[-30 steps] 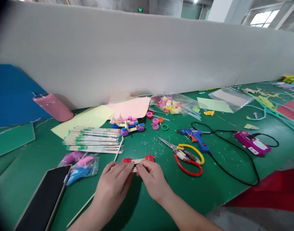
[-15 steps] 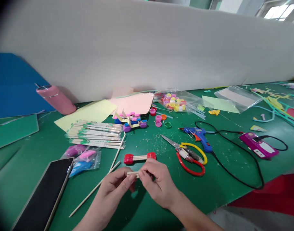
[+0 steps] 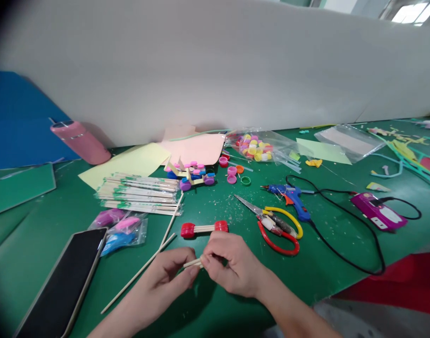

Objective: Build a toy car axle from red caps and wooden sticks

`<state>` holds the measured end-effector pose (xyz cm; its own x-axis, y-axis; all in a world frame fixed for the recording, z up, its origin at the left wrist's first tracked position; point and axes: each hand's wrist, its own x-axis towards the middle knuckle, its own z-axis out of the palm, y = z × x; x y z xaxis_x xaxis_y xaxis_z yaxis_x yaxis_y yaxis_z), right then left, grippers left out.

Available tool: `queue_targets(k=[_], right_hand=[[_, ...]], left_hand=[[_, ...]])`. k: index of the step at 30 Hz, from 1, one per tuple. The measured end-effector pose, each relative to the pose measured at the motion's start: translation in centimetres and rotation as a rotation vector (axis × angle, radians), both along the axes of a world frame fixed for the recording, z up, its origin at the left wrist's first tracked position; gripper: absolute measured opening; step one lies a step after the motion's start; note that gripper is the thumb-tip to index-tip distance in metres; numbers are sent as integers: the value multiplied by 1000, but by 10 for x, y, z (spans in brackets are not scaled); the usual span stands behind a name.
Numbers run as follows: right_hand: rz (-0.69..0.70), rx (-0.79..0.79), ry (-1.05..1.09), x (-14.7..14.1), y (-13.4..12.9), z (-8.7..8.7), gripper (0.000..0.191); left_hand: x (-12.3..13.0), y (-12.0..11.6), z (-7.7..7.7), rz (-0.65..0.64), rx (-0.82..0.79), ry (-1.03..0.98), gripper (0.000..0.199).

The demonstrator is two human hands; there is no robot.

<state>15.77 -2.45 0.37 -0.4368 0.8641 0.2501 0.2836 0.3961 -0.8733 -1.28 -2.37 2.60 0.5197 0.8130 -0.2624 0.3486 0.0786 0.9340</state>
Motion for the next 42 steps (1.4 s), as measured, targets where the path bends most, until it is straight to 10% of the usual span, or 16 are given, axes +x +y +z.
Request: queue_targets(k=[9, 19, 30, 42], right_hand=[[140, 77, -201, 9, 9, 8, 20], [14, -60, -20, 5, 8, 3, 11], [-194, -172, 72, -7, 1, 2, 19], [-113, -77, -45, -3, 0, 12, 13]], left_hand=[[-2, 8, 12, -178, 41, 89, 30], [6, -2, -22, 124, -100, -181, 36], [13, -7, -24, 202, 70, -105, 31], [12, -3, -17, 229, -57, -237, 20]])
